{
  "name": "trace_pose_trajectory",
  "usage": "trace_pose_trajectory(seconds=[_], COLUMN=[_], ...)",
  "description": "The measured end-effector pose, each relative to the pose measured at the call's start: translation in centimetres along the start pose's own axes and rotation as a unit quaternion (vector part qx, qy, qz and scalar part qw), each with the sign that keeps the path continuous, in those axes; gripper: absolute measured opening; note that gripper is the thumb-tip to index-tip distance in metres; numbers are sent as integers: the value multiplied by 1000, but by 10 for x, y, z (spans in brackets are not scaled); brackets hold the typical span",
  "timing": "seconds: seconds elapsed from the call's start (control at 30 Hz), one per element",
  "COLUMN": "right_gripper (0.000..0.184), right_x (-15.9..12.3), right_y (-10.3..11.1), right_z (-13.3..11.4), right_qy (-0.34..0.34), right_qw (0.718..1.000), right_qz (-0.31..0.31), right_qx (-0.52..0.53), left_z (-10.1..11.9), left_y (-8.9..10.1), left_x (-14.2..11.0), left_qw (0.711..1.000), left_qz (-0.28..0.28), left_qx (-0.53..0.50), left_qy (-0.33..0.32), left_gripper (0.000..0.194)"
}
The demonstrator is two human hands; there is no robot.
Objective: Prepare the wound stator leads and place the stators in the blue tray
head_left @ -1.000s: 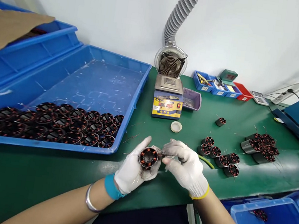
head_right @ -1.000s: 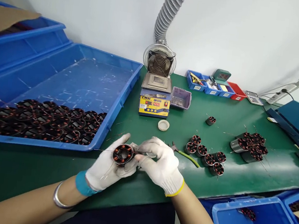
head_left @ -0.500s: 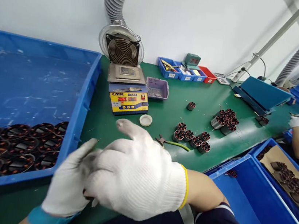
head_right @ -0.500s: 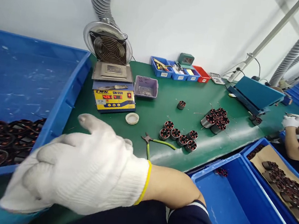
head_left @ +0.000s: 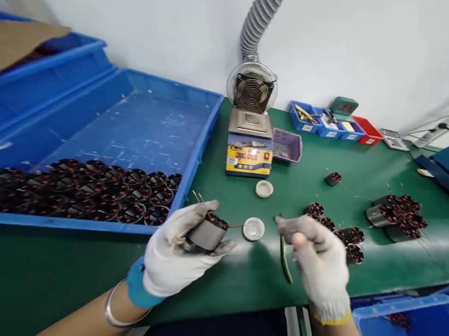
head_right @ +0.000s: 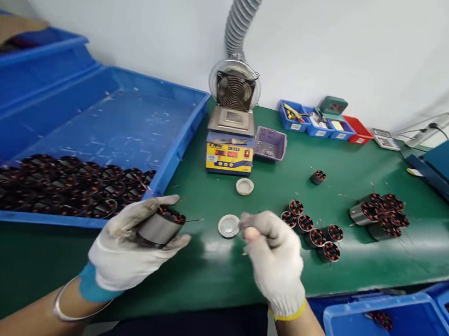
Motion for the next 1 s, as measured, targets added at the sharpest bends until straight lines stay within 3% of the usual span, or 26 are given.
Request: trace_pose_trajectory(seconds=[0.03,0.1,0.17,0.2,0.27,0.33,0.4,0.47,0.53,0.63,0.7,0.73,0.8,0.87,0.93,1.0], right_gripper=[15,42,68,70,65,63,64,65,63,61,61,61,60,60,61,61], right_x=[-5,-18,-27,-28,-27,-25,-26,-28,-31,-32,-32,-32,-32,-32,-33,-33], right_y=[-15,-53,-80,-85,-80,-65,-52,-44,-37,-29,-23,-20,-15,-12,-14,-15], right_z=[17,41,50,51,48,36,20,10,4,0,-1,-1,-4,-6,-8,-9], right_qy=[-54,-140,-166,-161,-126,-40,60,131,172,200,197,195,200,211,227,230], right_qw=[998,980,964,964,982,992,967,934,916,902,897,895,895,893,890,889], right_qz=[-36,-119,-145,-138,-111,-97,-93,-90,-78,-60,-55,-56,-56,-56,-65,-73], right_qx=[21,79,151,160,90,-69,-228,-319,-353,-377,-393,-397,-395,-392,-390,-389], left_z=[3,13,24,29,38,47,58,66,65,49,44,43,34,15,1,-1], left_y=[2,-3,-15,-19,-18,-13,-18,-32,-44,-52,-50,-44,-28,-25,-46,-69], left_x=[-1,-5,-12,-15,-17,-13,-8,-4,0,1,-4,-3,4,4,-8,-20], left_qw=[999,990,974,967,965,970,966,946,923,897,902,919,950,949,917,885], left_qz=[8,-13,-64,-82,-84,-73,-116,-194,-257,-348,-398,-384,-293,-223,-272,-349], left_qx=[11,34,69,80,80,61,66,104,165,213,125,49,-101,-180,-190,-179], left_qy=[-43,-134,-207,-229,-235,-222,-221,-239,-234,-168,-108,-69,28,134,220,251], left_gripper=[69,77,73,72,81,103,116,108,79,27,28,29,24,20,23,22])
Point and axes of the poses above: each hand's wrist, its own x-axis towards the middle knuckle, its own y-axis out of the back of the hand, z = x × y, the point moved 9 cm from there along x, towards the middle knuckle, and after that the axes turned 6 degrees about -x, right-handed, at the moved point
